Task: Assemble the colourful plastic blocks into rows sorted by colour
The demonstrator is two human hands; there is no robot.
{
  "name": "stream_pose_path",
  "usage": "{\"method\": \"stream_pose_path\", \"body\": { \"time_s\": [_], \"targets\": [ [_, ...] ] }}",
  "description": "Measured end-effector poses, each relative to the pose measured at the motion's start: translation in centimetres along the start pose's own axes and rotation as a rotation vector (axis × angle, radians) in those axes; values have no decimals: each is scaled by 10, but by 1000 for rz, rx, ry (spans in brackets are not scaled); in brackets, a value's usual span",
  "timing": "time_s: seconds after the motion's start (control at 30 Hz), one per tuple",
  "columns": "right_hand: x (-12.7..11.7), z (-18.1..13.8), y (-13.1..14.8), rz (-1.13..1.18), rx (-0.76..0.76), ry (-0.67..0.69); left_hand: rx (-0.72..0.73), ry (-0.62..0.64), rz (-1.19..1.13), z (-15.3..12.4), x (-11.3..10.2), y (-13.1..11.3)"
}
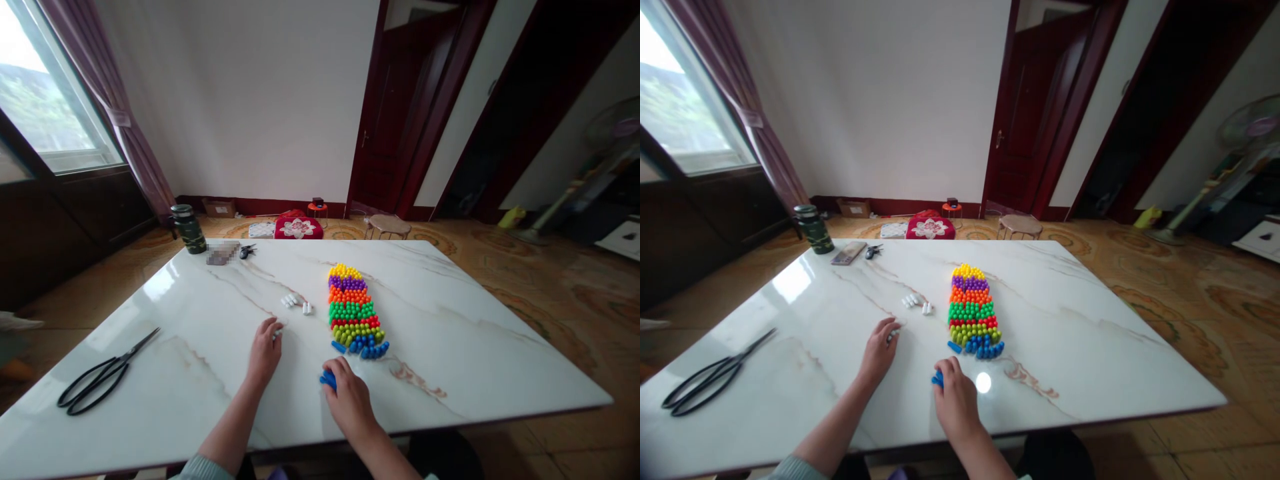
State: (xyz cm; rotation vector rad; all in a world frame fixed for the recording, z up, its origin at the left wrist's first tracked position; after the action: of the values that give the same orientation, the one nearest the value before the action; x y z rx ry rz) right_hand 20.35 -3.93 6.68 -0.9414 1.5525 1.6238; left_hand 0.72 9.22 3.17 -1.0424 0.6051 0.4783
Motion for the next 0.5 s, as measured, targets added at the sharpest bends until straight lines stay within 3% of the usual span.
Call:
{"method": "stream_pose_path", "body": {
  "time_s": [0.3,0.4,0.5],
  "targets": [
    [2,17,2,-154,65,147,10,27,39,1,-1,-2],
    [-4,17,2,-136,62,113,12,25,49,1,0,-2],
    [-18,12,-7,32,54,-5,22,28,82,1,0,-2]
  ]
}}
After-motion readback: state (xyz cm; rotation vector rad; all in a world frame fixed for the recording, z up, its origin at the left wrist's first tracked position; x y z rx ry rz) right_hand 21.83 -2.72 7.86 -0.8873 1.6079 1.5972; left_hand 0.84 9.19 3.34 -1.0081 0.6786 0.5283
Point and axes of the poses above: each hand's wrist, its own z-axis towards the middle knuckle, its own x-axis out of the palm, y = z × x, the point moved 6 cm from there along z, towards the middle knuckle, and after that the axes turned 11 degrees about y, right-handed, at the moved point
